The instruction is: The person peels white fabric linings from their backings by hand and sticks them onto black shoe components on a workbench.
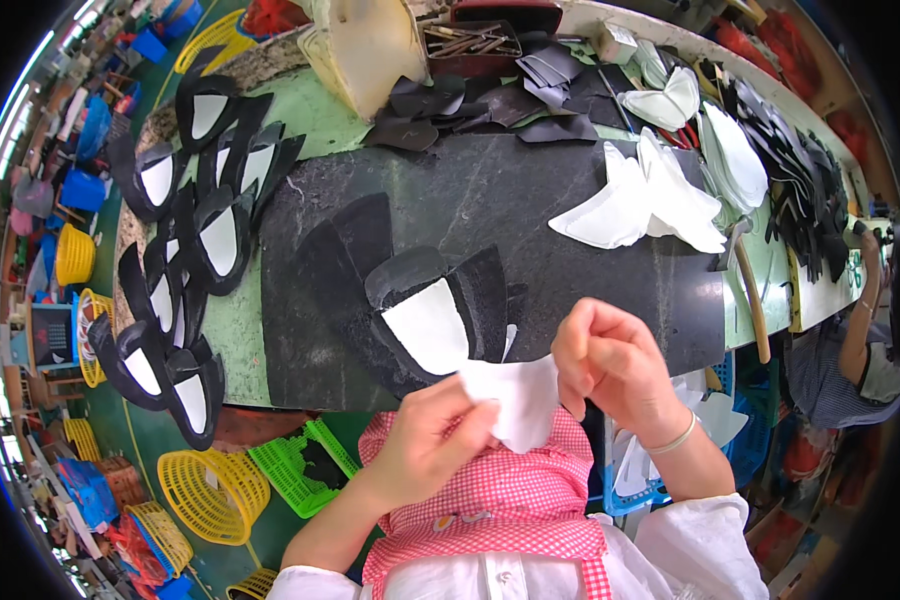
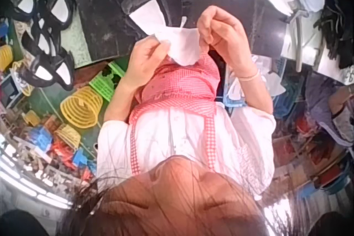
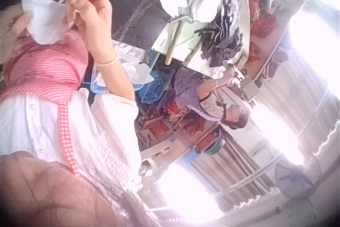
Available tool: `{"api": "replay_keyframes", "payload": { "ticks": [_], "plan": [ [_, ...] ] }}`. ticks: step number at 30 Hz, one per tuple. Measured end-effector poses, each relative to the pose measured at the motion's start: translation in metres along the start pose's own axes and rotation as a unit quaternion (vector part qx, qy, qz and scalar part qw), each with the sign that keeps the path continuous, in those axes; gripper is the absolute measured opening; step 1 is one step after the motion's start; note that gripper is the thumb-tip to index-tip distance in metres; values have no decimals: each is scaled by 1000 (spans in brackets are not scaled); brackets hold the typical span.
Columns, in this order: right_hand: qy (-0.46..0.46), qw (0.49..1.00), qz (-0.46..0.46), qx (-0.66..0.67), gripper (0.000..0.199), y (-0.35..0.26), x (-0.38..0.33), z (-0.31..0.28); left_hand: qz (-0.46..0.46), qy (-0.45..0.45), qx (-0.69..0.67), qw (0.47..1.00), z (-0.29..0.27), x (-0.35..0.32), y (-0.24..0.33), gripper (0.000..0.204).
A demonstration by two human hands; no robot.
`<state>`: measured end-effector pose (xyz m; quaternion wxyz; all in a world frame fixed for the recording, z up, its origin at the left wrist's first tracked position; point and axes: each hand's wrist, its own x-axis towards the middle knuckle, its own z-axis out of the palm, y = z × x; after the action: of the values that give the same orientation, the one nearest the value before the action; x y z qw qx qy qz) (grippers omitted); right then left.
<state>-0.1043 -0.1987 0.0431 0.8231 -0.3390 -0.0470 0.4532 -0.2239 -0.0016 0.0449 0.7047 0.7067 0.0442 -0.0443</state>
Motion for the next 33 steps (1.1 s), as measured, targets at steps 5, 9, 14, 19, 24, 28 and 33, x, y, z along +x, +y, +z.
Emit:
{"api": "replay_keyframes", "payload": {
  "ticks": [5, 9, 14, 19, 24, 28, 33],
  "plan": [
    [34, 891, -103, -441, 21, 11, -7, 33, 1, -17, 28, 999, 0, 2, 11, 29],
    [41, 841, -131, -524, 15, 5, -8, 42, 49, -18, 57, 997, -4, 5, 6, 29],
    [24, 763, -185, -619, 12, 6, -6, 42, 90, -5, 163, 982, 0, 7, 14, 20],
    [-5, 987, 65, -146, 16, 12, -4, 18, -2, -75, 1, 997, -11, -1, 6, 18],
    [-8, 885, -122, -449, 13, 23, 1, 22, 104, 4, 69, 992, 3, 6, 5, 21],
    [123, 929, -168, -307, 18, 18, 3, 14, -14, -21, -15, 1000, -12, -5, -3, 21],
    [135, 975, -173, 37, 21, 0, -20, -29, -15, 16, -74, 997, -27, -14, -13, 34]
  ]
}}
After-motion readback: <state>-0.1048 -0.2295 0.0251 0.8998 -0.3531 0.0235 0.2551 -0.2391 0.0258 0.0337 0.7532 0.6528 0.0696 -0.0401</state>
